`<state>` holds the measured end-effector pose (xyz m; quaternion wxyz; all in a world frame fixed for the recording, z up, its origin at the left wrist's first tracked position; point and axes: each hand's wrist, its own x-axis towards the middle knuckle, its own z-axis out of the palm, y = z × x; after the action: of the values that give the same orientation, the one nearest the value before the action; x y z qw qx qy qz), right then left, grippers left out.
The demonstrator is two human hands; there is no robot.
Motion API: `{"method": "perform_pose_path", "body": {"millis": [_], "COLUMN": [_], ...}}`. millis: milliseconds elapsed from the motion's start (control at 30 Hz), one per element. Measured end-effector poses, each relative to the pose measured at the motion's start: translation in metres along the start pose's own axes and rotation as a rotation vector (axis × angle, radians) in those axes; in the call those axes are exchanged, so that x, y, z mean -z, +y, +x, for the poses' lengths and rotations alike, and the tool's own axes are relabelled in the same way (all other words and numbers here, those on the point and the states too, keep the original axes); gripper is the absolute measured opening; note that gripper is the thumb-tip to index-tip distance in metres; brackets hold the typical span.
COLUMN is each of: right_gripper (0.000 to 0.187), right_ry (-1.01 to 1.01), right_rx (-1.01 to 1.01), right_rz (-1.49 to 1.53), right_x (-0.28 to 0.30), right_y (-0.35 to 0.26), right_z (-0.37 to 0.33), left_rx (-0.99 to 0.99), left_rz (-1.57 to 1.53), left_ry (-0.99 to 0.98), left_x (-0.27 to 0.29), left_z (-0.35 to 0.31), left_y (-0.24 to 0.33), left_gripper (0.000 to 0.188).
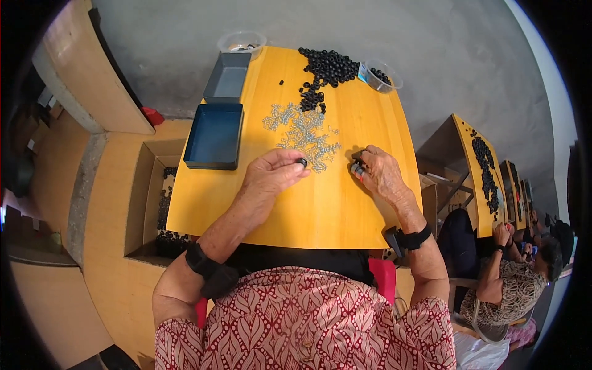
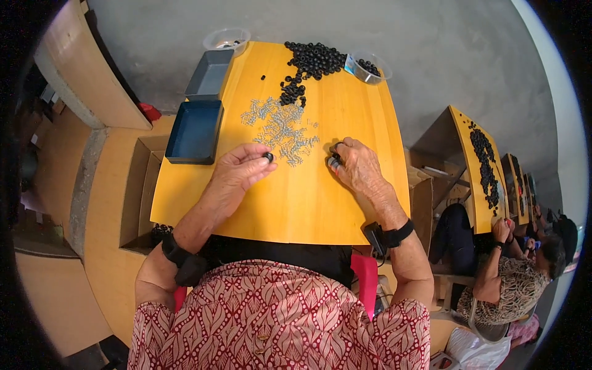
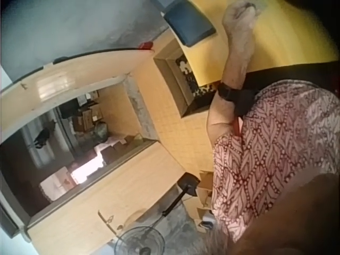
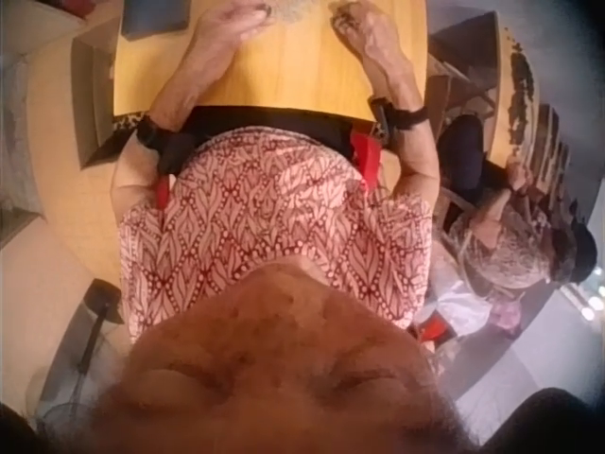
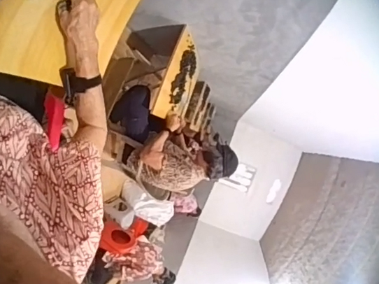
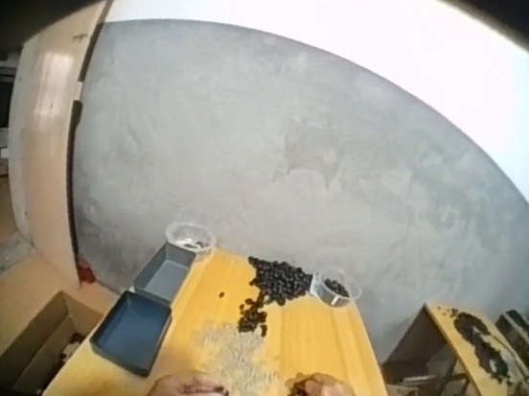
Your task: The person assembles black plastic parts by hand.
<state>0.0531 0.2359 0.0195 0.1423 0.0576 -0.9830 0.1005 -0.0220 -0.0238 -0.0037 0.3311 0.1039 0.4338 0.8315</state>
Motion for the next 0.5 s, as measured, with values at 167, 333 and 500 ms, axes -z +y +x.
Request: {"method": "perform_pose_path", "body": {"millis": [167,333,500], "right_gripper": [0.016,0.017,0.016], "right_ry": [-0.092,-0.022,-0.025], "right_rx": [-0.059,-0.012,0.031], "right_rz": [-0.002,0.026,-0.014], "right_x": [0.005,0.018,0.023], "right_y": [0.0,0.003,0.002], "right_z": [0.001,0.023,0.074], "left_rx": [-0.014,-0.097,-0.128], "left_rz": [-0.041,-0.038,-0.05], "left_ry": [0.057,0.085,0.119], "left_x": [0.003,0.009,0.012], "left_z": [0.0,0.003,0.001], "left_y": [0.001,0.017,0.022], "left_gripper": [0.023,0.022,0.023]}}
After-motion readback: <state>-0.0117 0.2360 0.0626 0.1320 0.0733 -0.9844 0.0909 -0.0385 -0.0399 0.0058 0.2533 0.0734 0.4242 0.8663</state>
